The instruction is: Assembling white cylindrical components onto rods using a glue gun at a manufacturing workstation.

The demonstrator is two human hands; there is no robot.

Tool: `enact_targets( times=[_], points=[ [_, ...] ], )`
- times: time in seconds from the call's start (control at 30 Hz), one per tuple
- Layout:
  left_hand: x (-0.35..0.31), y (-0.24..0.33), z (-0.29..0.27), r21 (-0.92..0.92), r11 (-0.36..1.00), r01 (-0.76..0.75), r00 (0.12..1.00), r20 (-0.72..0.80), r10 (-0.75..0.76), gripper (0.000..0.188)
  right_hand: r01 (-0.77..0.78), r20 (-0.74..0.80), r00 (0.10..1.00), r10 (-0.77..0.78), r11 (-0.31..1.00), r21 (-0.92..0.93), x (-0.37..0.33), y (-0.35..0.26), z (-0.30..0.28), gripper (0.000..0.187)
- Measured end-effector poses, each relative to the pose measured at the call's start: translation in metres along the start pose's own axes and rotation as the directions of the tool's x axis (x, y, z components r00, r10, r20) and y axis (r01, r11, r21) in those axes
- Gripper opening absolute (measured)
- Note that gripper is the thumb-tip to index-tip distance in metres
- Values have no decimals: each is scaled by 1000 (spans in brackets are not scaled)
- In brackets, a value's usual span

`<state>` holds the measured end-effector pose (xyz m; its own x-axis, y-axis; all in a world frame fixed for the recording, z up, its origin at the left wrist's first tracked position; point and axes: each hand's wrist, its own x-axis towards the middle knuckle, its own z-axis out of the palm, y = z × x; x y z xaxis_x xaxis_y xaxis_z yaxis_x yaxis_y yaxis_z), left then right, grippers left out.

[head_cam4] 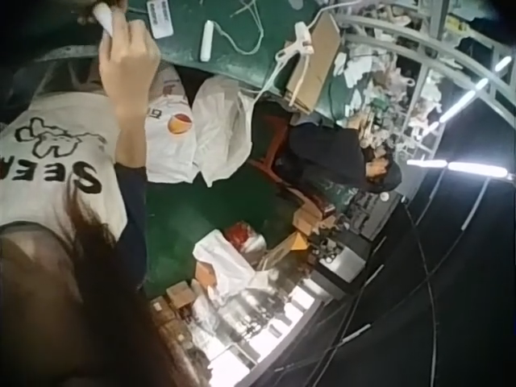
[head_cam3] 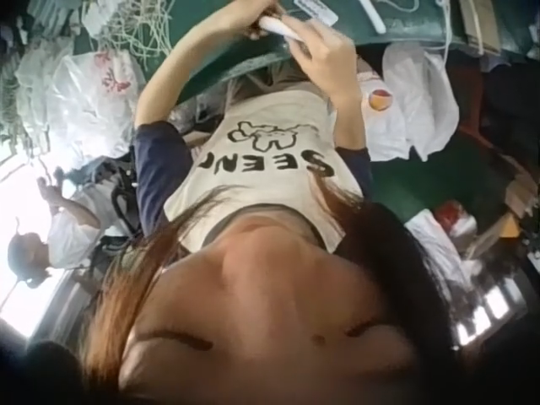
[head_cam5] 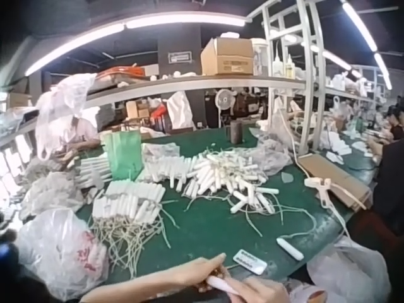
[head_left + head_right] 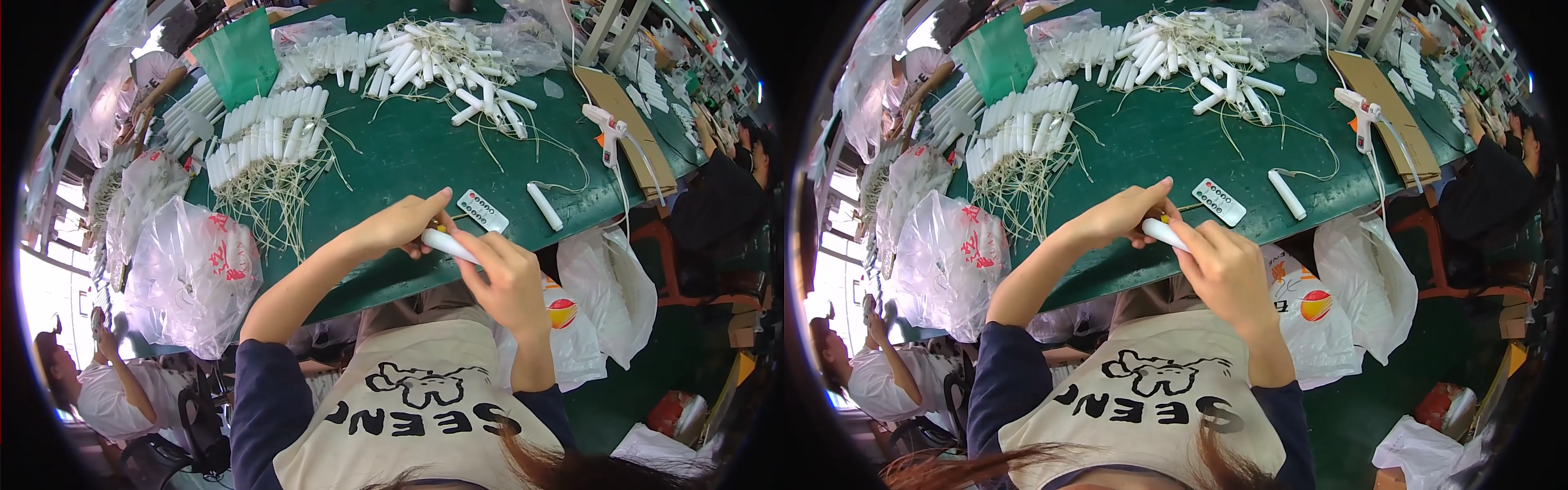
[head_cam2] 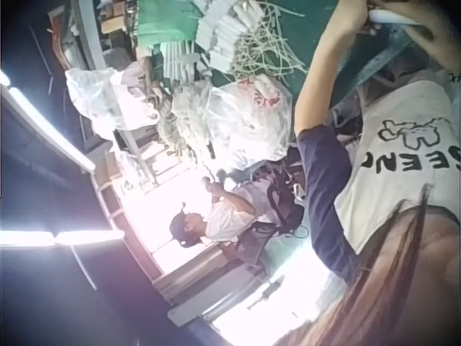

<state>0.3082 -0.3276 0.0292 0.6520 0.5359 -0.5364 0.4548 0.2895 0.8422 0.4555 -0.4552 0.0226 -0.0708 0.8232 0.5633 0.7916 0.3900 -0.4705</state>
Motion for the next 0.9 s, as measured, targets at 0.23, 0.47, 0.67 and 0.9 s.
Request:
enact_targets(
  times=[0.23,0.47,0.67,0.9],
  points=[
    [11,-25,-13,88,990,-111,994,-8,112,56,101,46,994,-94,979,-175,11,-9,1,32],
    [0,-37,-30,-355,907,-226,971,-162,179,54,4,-64,998,-1,999,47,13,-5,8,29],
    [-28,-38,-9,-380,802,-460,881,-88,464,43,-245,-49,943,328,789,564,5,-19,47,31],
    [-58,-17,-31,-28,846,-532,786,-389,481,28,71,-209,976,65,808,585,13,-13,60,50]
  ],
)
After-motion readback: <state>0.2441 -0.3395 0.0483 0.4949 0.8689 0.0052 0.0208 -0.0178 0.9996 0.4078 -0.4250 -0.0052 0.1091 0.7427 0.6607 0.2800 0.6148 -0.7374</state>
